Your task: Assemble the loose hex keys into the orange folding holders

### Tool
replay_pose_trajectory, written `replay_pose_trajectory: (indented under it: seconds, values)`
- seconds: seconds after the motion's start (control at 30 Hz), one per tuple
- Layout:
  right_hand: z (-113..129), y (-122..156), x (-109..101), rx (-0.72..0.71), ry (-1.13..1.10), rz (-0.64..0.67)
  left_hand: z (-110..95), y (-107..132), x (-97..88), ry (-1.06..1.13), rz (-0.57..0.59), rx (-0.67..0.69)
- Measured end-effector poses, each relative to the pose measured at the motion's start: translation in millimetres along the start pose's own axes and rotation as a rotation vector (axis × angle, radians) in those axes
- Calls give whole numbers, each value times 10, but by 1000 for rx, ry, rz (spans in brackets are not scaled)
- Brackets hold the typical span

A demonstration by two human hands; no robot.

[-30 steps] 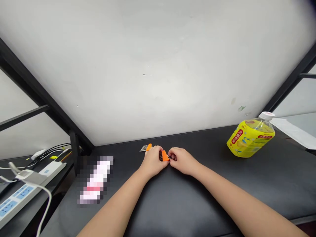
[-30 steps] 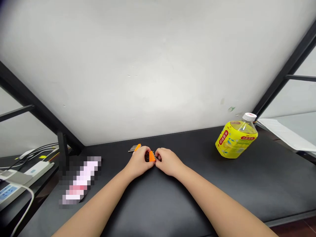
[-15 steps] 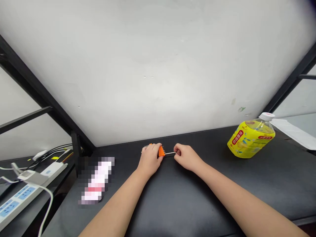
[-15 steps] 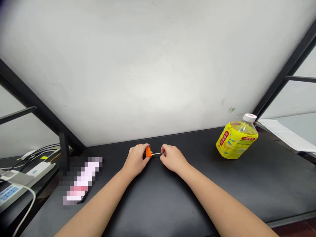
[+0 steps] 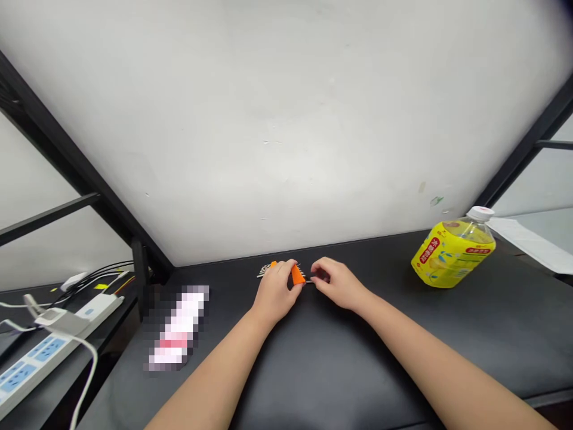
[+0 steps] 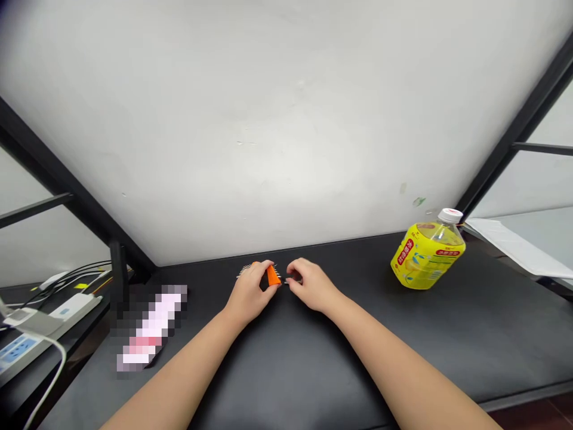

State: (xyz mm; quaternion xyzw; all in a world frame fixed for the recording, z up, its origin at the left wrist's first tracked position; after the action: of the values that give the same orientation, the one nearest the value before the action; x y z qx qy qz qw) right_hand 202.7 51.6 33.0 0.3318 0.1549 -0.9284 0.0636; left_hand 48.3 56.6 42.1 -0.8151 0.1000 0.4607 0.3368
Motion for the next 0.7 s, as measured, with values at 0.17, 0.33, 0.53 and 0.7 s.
replay_pose_trajectory:
  seconds: [0.17,0.33,0.53,0.7]
  values:
    - [144,2,106,-52,-76,15,-60,11,19,52,22,12]
    - [99,3,75,-10,-84,-23,-24,-16,25,-29,64,-16]
    - [-192,-46,-174,180,94,-108,85,-31,-1,-140,81,-61]
    - [-573,-52,-339,375,276,-45,177,-21,-18,-125,82,-122]
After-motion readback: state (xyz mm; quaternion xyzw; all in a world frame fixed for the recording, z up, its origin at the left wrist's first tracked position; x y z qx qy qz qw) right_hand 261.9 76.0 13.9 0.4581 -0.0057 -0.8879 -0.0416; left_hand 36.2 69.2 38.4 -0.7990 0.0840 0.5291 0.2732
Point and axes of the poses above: each hand's wrist, its own y-axis away from the middle knuckle, its own x-axis out of the palm, z = x × y, the point moved 9 cm from there along -y, towards the middle knuckle, and after that the axes turned 4 degrees about x, right-handed, at the moved point
